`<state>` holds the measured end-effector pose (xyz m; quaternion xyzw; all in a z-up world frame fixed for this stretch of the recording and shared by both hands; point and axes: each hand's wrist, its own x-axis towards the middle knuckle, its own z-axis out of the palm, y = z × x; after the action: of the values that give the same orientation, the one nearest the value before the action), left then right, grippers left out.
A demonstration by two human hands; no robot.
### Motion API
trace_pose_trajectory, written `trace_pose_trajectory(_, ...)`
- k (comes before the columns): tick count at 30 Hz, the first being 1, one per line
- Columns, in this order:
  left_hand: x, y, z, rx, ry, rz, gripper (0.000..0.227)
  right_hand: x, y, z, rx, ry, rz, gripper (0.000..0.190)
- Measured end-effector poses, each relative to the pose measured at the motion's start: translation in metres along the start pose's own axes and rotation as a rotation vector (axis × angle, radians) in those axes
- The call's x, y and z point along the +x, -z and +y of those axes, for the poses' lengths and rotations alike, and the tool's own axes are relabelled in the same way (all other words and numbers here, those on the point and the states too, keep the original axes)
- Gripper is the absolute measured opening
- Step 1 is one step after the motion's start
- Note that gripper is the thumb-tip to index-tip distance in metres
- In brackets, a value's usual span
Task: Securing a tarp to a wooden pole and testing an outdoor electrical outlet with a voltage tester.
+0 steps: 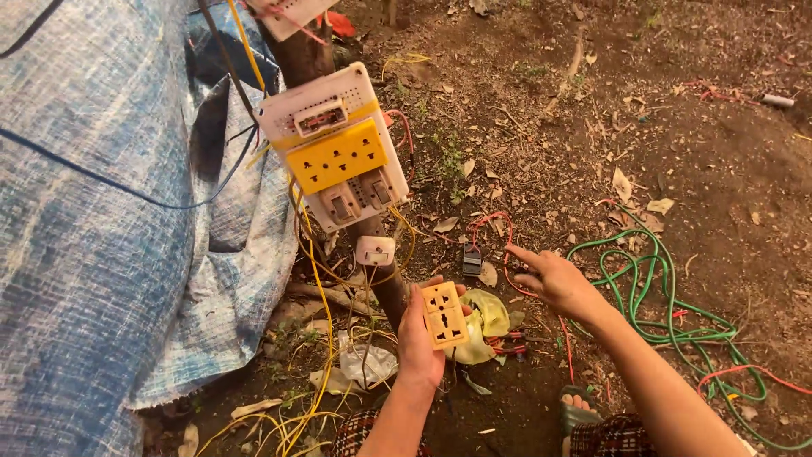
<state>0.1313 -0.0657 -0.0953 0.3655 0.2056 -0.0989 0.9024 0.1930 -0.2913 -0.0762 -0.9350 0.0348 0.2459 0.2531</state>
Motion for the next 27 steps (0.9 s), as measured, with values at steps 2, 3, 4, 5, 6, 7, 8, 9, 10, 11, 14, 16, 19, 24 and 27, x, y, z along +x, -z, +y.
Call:
trace_pose_trajectory(2, -0.001, -0.002, -0.002, -0.012, -0.023, 0.024, 0.048, -0.013, -0.003, 0.010, 0.143, 0.092, 0.037, 0.061)
trace_pose_trajectory(3, 0.000, -0.004, -0.003, -0.021, -0.045, 0.042, 0.050, -0.020, -0.004, 0.016, 0.290, 0.180, 0.080, 0.063)
trace_pose_trajectory(4, 0.006, 0.004, -0.010, -0.019, -0.044, 0.050, 0.050, -0.029, -0.003, 0.013, 0.293, 0.180, 0.072, 0.063)
trace_pose_trajectory(5, 0.013, 0.011, -0.018, -0.026, -0.080, -0.017, 0.053, -0.037, -0.001, 0.010, 0.453, 0.129, 0.065, 0.058)
trace_pose_trajectory(6, 0.019, 0.018, -0.027, -0.029, -0.108, -0.087, 0.057, -0.046, 0.000, 0.008, 0.617, 0.069, 0.063, 0.054)
trace_pose_trajectory(7, 0.020, 0.023, -0.028, -0.023, -0.100, -0.082, 0.057, -0.052, -0.004, 0.009, 0.624, 0.061, 0.059, 0.054)
trace_pose_trajectory(8, 0.023, 0.025, -0.030, -0.019, -0.088, -0.103, 0.054, -0.056, -0.004, 0.009, 0.716, 0.084, 0.117, 0.047)
trace_pose_trajectory(9, 0.026, 0.027, -0.032, -0.015, -0.077, -0.123, 0.052, -0.061, -0.004, 0.010, 0.806, 0.107, 0.176, 0.039)
trace_pose_trajectory(10, 0.025, 0.026, -0.032, -0.016, -0.075, -0.122, 0.052, -0.061, -0.006, 0.015, 0.805, 0.105, 0.175, 0.039)
trace_pose_trajectory(11, 0.024, 0.025, -0.031, -0.010, -0.059, -0.131, 0.053, -0.062, -0.008, 0.020, 0.868, 0.129, 0.216, 0.036)
trace_pose_trajectory(14, 0.032, 0.031, -0.037, -0.029, -0.018, -0.151, 0.055, -0.065, -0.009, 0.019, 0.941, 0.200, 0.278, 0.032)
trace_pose_trajectory(16, 0.034, 0.031, -0.039, -0.055, 0.012, -0.166, 0.055, -0.070, -0.008, 0.018, 0.950, 0.243, 0.305, 0.030)
trace_pose_trajectory(19, 0.031, 0.025, -0.036, -0.006, 0.077, -0.240, 0.072, -0.081, -0.007, 0.012, 0.877, 0.351, 0.295, 0.027)
trace_pose_trajectory(24, 0.017, 0.005, -0.021, -0.062, -0.011, -0.372, 0.051, -0.098, -0.016, 0.000, 0.236, 0.736, 0.511, 0.026)
trace_pose_trajectory(27, 0.018, 0.001, -0.023, -0.035, -0.004, -0.267, 0.054, -0.102, -0.020, 0.005, 0.139, 0.761, 0.525, 0.025)
